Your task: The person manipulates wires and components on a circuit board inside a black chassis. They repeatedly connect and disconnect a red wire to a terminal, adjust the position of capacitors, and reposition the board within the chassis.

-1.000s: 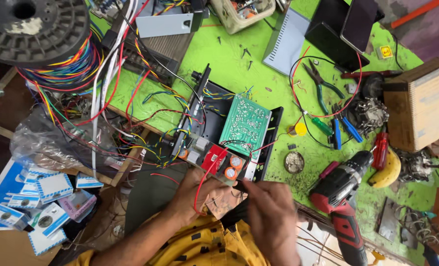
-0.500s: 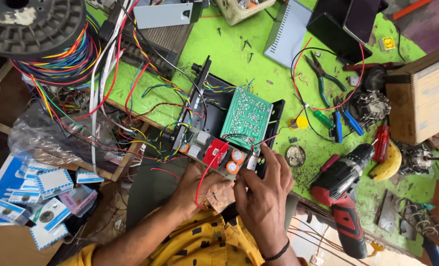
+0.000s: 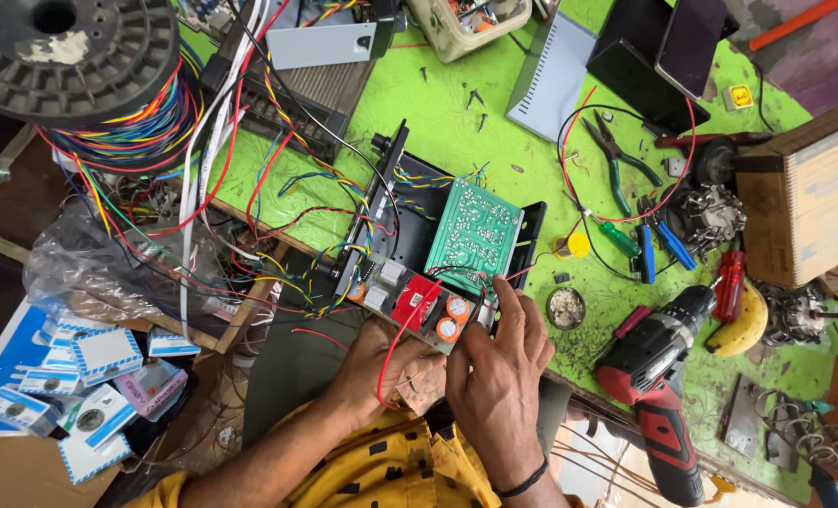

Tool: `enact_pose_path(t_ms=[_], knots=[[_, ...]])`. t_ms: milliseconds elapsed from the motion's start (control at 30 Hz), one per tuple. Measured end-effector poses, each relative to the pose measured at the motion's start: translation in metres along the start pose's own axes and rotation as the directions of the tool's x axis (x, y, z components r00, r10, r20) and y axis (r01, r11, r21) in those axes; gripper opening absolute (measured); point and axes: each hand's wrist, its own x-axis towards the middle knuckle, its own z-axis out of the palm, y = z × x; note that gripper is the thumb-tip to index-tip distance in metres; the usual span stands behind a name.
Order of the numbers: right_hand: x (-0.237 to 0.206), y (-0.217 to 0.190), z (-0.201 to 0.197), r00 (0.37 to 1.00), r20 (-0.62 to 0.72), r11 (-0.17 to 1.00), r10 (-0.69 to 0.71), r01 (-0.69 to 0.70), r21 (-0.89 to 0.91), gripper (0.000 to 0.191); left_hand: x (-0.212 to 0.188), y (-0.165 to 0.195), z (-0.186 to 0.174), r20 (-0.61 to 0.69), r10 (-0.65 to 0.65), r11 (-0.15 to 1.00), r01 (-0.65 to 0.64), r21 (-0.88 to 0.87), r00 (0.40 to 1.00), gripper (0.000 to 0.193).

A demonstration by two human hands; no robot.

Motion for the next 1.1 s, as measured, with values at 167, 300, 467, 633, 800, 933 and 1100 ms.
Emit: enact_pose_path(t_ms=[167,300,467,633,800,933,1100], knots=[[0.0,0.001,0.0,1.0,0.012,1.0,-0.011,0.011,0.014,0.022,-0.001,-0.005,-0.004,0.013,0.01,1.0,-0.01,-0.025,1.0,0.025],[0.0,0.003,0.0,1.0,0.01,0.999,-0.007,0.007,0.038,0.018,0.0,-0.008,-0.006,0.069,0.036,0.996,-0.03,-0.089,0.997,0.023],[-0.004,0.007,0.0,0.997,0.018,0.995,-0.073,0.072,0.068,0.022,0.001,-0.008,-0.006,0.009,0.015,0.999,-0.014,-0.046,1.0,0.026],[-0.007,0.011,0.001,0.995,0.059,0.995,-0.081,0.077,0.071,0.01,0.0,-0.006,-0.005,0.032,0.015,0.999,-0.013,-0.051,0.999,0.027],[-0.007,0.013,0.002,0.994,0.041,0.993,-0.1,0.097,0.068,0.009,0.002,-0.006,-0.004,0.008,0.024,0.998,-0.023,-0.052,1.0,0.028],[-0.007,0.015,0.001,0.993,0.034,0.989,-0.112,0.108,0.103,0.009,0.001,-0.007,-0.005,0.0,-0.002,0.998,0.002,-0.058,1.0,0.026],[-0.007,0.019,0.002,0.994,-0.013,0.982,-0.104,0.105,0.158,0.012,0.001,-0.01,-0.007,-0.046,-0.049,0.999,0.048,-0.019,0.998,0.024]])
